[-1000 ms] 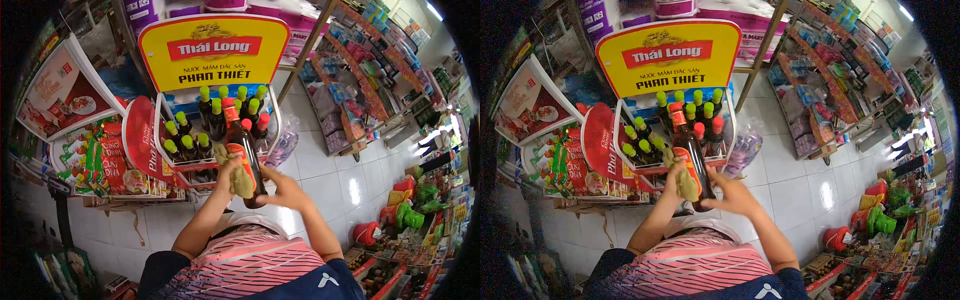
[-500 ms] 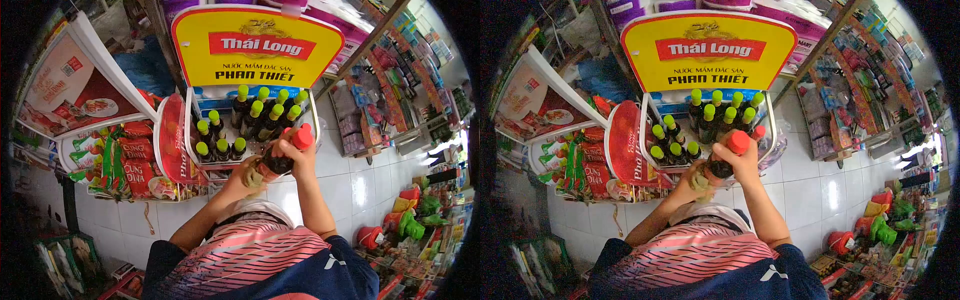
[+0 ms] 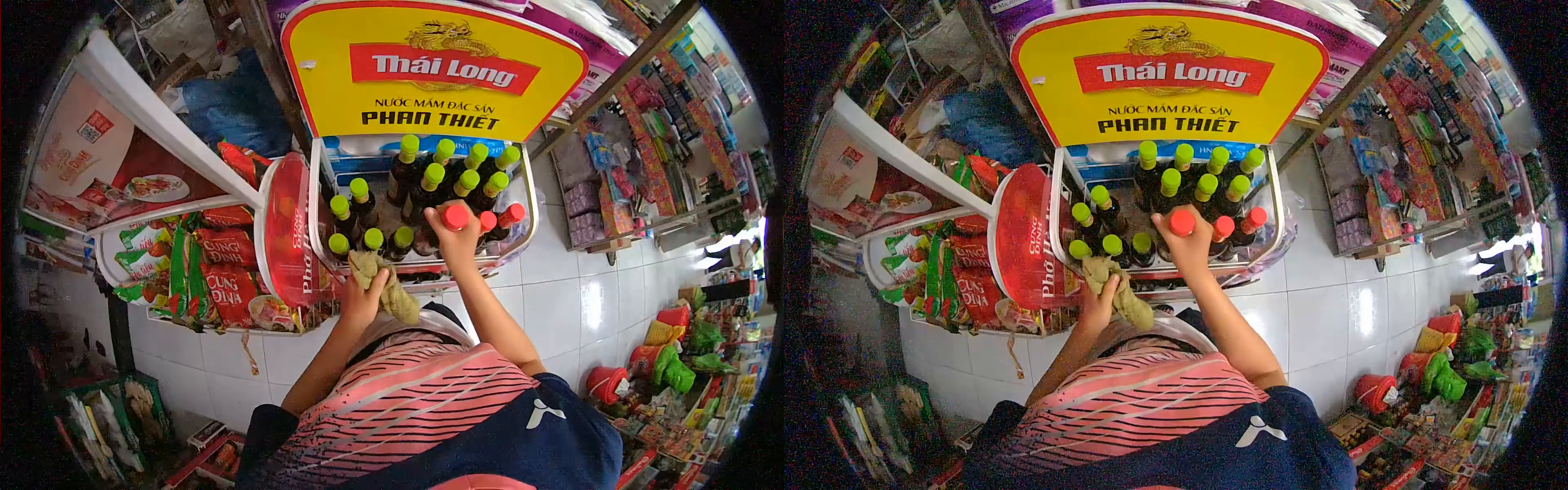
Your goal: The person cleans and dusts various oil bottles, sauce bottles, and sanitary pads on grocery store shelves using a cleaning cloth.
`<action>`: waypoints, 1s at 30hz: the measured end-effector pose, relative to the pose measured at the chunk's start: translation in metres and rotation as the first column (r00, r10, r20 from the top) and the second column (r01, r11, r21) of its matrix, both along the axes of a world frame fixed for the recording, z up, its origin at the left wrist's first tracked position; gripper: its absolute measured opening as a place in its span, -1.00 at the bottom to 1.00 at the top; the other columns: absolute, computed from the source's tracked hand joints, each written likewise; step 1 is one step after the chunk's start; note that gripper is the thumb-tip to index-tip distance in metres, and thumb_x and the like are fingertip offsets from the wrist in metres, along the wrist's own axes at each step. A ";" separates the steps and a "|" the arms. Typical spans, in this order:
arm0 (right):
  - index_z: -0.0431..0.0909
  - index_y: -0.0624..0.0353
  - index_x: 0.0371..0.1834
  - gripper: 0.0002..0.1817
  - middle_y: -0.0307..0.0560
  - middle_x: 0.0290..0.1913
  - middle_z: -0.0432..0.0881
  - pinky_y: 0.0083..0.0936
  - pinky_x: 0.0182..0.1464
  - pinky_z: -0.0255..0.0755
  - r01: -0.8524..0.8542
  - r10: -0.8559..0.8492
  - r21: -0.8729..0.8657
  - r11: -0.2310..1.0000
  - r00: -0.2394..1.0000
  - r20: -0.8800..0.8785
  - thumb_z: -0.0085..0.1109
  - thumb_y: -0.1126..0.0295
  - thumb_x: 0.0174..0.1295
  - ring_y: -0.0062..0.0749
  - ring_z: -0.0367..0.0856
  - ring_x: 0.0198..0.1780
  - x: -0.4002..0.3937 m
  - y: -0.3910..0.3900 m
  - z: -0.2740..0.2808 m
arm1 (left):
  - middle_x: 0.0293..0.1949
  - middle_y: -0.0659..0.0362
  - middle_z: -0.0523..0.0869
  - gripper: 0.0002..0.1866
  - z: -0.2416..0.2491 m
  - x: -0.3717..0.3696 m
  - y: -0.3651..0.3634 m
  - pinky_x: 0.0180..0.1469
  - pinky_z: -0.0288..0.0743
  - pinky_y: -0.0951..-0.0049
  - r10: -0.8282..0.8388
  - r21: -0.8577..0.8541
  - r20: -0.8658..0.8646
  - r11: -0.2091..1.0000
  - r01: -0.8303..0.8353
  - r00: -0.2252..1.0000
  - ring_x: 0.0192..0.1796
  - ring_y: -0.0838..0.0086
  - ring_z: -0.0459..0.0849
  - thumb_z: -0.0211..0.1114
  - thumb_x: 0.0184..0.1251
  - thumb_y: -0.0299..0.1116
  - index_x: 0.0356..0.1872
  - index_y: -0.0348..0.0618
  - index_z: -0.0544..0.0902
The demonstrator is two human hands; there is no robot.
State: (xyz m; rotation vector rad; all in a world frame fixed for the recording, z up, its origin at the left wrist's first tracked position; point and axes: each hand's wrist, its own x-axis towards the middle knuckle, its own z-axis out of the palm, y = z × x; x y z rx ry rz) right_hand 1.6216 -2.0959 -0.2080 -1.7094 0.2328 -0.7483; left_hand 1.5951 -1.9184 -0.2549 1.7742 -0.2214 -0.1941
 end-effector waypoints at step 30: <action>0.34 0.20 -0.07 -0.55 0.02 -0.10 0.38 -0.38 -0.05 0.30 -0.413 0.357 -0.454 0.789 0.911 -0.208 0.12 0.46 -0.13 -0.12 0.38 -0.07 -0.097 -0.022 -0.010 | 0.06 0.06 0.32 -0.59 0.000 0.009 -0.003 0.06 0.25 0.28 -0.428 -0.527 -0.308 0.820 0.222 0.850 0.11 0.34 0.29 0.01 0.23 -0.28 0.07 -0.23 0.26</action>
